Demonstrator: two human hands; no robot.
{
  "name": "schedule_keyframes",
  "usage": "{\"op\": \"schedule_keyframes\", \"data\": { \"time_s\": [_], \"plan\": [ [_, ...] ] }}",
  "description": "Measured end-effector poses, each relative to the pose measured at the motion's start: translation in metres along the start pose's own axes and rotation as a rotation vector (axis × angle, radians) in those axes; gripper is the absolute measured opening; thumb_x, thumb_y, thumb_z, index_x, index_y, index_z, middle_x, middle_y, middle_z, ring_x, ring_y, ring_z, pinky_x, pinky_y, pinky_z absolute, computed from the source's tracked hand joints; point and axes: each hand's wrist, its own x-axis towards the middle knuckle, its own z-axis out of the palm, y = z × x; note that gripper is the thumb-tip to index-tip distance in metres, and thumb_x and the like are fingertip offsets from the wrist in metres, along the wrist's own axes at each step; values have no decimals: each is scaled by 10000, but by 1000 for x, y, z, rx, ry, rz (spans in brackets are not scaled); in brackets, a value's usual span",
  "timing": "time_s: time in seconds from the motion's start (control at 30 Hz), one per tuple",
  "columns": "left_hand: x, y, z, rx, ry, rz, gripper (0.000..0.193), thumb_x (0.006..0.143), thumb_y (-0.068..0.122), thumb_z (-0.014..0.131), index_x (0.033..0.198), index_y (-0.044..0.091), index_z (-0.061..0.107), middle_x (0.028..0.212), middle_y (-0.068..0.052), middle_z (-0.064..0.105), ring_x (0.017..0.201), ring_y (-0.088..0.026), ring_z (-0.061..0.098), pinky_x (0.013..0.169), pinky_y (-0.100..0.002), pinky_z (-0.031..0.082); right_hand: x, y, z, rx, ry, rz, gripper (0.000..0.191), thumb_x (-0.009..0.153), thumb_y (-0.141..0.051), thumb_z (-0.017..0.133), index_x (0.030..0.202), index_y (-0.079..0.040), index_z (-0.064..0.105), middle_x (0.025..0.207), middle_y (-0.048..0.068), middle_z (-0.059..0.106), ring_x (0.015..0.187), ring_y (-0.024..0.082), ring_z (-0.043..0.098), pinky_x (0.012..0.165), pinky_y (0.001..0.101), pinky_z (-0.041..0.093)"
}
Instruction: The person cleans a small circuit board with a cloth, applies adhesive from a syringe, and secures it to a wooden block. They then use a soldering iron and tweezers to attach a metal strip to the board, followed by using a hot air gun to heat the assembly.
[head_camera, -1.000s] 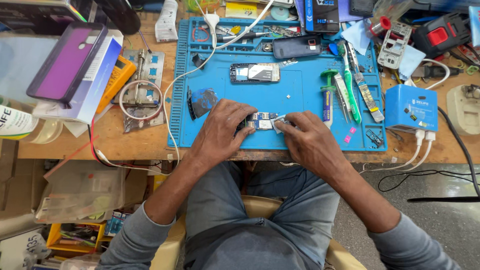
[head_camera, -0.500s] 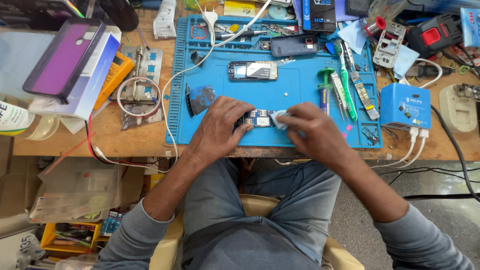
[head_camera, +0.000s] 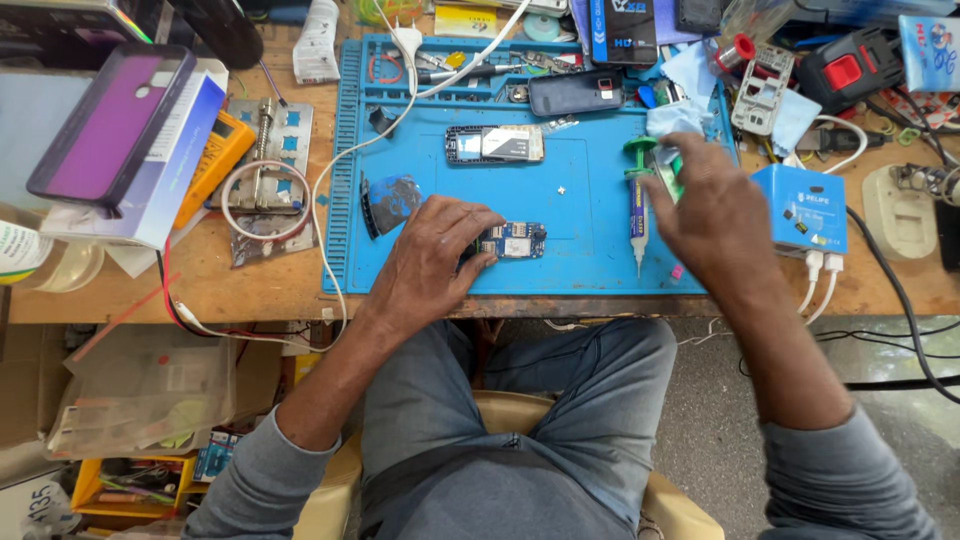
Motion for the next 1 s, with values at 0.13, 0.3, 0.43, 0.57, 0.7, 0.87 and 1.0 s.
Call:
{"op": "schedule_keyframes", "data": {
  "time_s": [0.13,0.3,0.43,0.57,0.7,0.87,1.0],
  "plan": [
    [-1,0,1,10,-7,16,436,832,101,811,1244,55,677,1222,-112,703,1161,-312,603,1028,-442,490,-3,-14,16,106,-123,78,599,927,-255,800,1383,-44,473,991,245,697,841,407,699,743,506,556],
    [0,-1,3,20,-22,-31,446,817,115,810,1241,63,681,1222,-106,707,1171,-305,605,1043,-442,485,-14,-1,-9,718,-151,316,765,929,-56,757,1577,-91,350,1005,197,708,828,294,711,671,412,585],
    [0,-2,3,7,-45,-57,441,830,123,803,1248,54,679,1232,-108,706,1180,-306,598,1055,-445,473,-41,4,-6,1414,127,263,942,953,55,699,1677,-135,128,1128,170,654,894,249,756,772,367,674],
    [0,-2,5,5,-66,-83,430,851,136,794,1258,59,678,1240,-102,703,1184,-298,597,1060,-446,468,-62,-11,32,1381,348,199,895,1033,72,754,1667,-87,143,1275,187,620,996,246,752,895,361,687],
    [0,-3,5,11,-70,-74,434,856,139,790,1266,60,672,1253,-100,697,1194,-302,593,1065,-451,463,-77,-25,62,1074,489,155,894,1065,46,766,1637,-128,102,1313,218,636,917,205,668,802,259,582],
    [0,-3,3,2,-84,-82,436,862,138,779,1275,58,664,1258,-100,692,1187,-307,589,1066,-453,461,-81,-32,74,1018,523,19,859,1139,46,795,1625,-183,124,1311,196,621,1057,202,702,855,242,623],
    [0,-3,3,-3,-78,-79,428,869,142,778,1273,58,662,1261,-101,689,1190,-307,589,1064,-458,459,-77,-35,74,1014,496,19,830,1136,43,799,1612,-171,155,1265,188,620,1058,215,693,887,257,620]
  ]
}}
